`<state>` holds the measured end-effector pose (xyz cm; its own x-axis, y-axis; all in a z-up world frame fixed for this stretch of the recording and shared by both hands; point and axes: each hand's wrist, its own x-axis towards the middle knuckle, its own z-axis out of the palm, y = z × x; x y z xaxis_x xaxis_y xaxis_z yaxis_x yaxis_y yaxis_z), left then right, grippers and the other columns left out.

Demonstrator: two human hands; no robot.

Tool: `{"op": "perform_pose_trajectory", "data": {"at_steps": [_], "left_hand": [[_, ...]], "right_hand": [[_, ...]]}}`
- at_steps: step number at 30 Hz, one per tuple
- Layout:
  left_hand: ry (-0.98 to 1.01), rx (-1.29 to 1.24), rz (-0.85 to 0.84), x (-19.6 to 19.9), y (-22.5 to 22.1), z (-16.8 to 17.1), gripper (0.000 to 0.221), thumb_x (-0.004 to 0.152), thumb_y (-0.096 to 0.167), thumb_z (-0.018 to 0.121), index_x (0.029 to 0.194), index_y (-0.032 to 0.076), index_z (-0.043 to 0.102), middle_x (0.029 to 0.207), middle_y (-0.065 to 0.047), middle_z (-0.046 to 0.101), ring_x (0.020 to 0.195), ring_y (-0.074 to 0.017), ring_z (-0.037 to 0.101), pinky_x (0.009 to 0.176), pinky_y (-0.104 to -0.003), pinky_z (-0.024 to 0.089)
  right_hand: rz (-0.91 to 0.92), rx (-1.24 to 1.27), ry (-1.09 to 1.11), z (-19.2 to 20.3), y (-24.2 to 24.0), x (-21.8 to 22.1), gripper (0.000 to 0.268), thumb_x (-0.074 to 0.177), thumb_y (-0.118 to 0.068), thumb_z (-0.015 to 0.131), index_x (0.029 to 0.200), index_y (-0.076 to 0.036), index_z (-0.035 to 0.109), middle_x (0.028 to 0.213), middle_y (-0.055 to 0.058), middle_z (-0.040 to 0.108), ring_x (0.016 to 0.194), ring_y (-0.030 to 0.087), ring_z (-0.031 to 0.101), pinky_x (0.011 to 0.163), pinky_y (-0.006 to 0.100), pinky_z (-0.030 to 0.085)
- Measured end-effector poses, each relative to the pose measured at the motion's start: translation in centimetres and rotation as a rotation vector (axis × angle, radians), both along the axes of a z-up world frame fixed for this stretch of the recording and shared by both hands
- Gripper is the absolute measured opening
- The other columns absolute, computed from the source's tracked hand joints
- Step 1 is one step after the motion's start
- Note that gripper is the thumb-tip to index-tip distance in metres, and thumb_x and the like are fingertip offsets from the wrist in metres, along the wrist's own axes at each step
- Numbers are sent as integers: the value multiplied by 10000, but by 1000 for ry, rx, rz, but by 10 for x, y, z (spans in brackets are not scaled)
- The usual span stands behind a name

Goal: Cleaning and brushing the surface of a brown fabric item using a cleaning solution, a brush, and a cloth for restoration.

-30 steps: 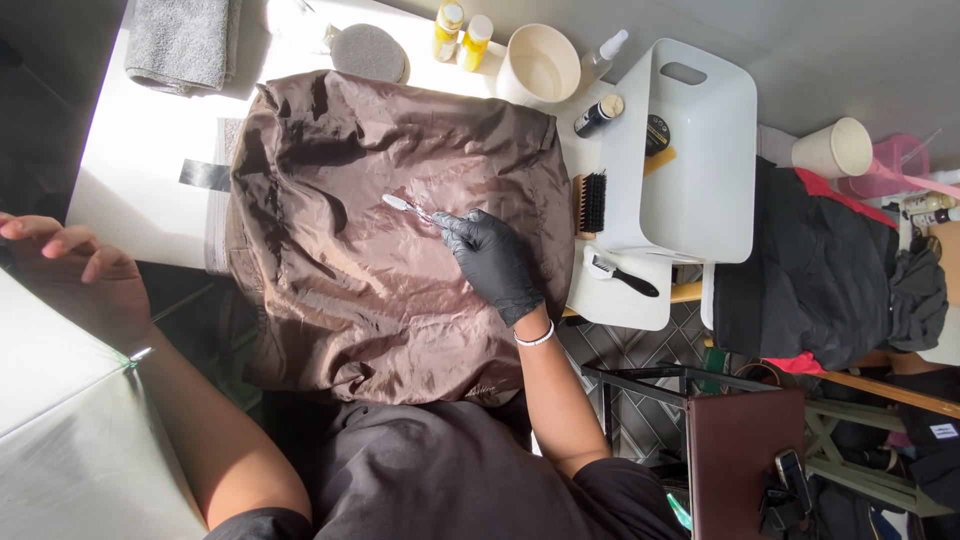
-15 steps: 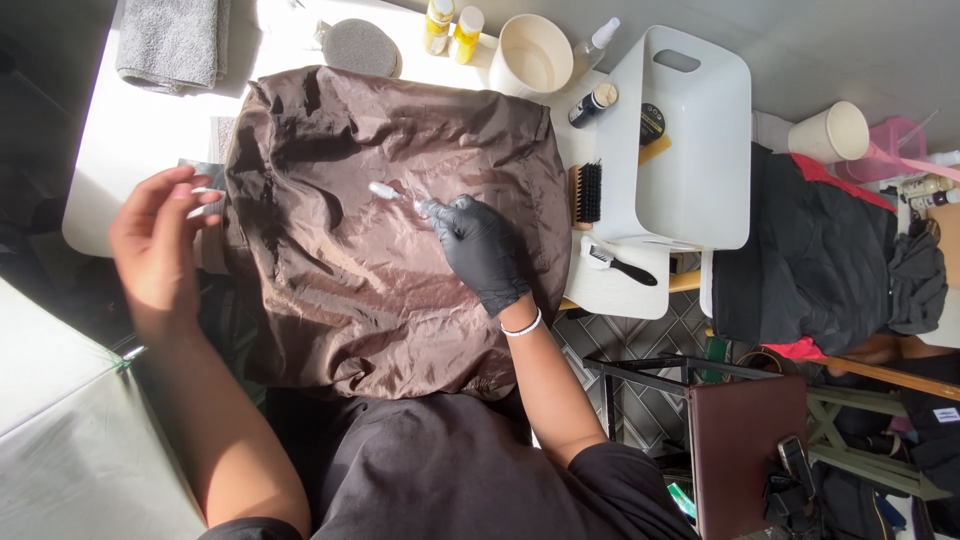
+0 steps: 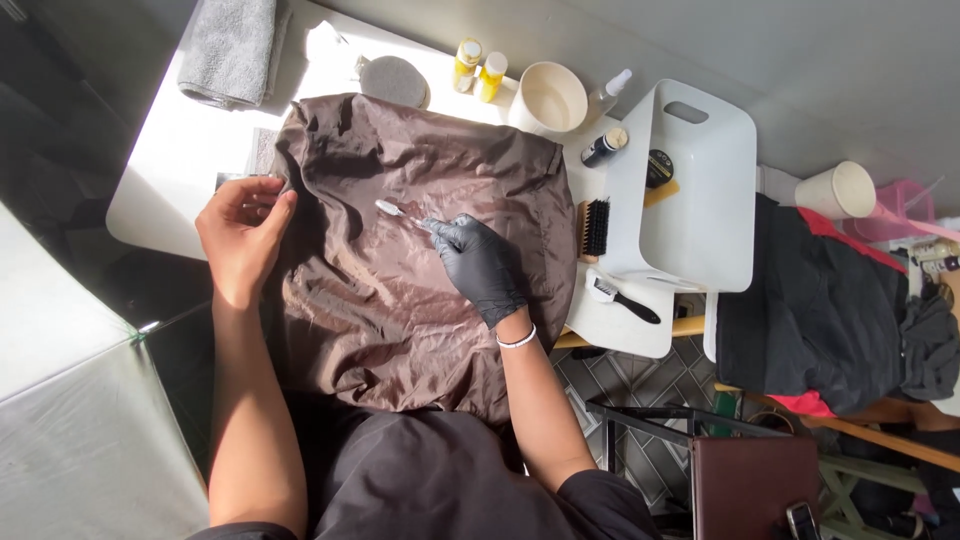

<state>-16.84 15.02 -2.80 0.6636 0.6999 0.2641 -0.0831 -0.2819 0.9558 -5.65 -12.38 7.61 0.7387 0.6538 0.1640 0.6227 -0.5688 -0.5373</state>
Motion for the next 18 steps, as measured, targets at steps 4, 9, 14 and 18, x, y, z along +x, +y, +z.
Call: {"op": "perform_pose_trajectory", "data": {"at_steps": [4,9,14,18], "left_hand": [[-10,53,38,-6,-4,-4,207,963,58,901,1109,-12,770,914,-172,702,857,-234,702,740,-333,571],[24,88,55,-2,-4,-4,192,960,78,899,1084,-3,777,873,-170,697,810,-226,690,701,-331,563],[-2,180,93,0,-8,0,163,950,31,908,1052,-18,790,856,-183,689,764,-257,691,682,-333,567],[-14,202,92,3,-10,4,162,942,38,904,1039,-18,787,862,-189,692,783,-274,703,693,-347,574]], "right_hand": [[5,45,40,-10,-4,-1,212,924,-158,705,1117,-173,793,909,116,730,905,304,729,710,369,597],[-44,170,80,-16,-4,3,243,907,-83,688,1127,-118,787,887,203,702,929,408,702,729,438,586],[6,88,35,-19,-7,7,227,915,-164,704,1116,-205,801,893,119,740,905,310,736,720,380,600],[-26,80,-56,-14,-6,9,208,915,-181,702,1094,-210,805,866,108,728,889,304,731,707,377,593]]}}
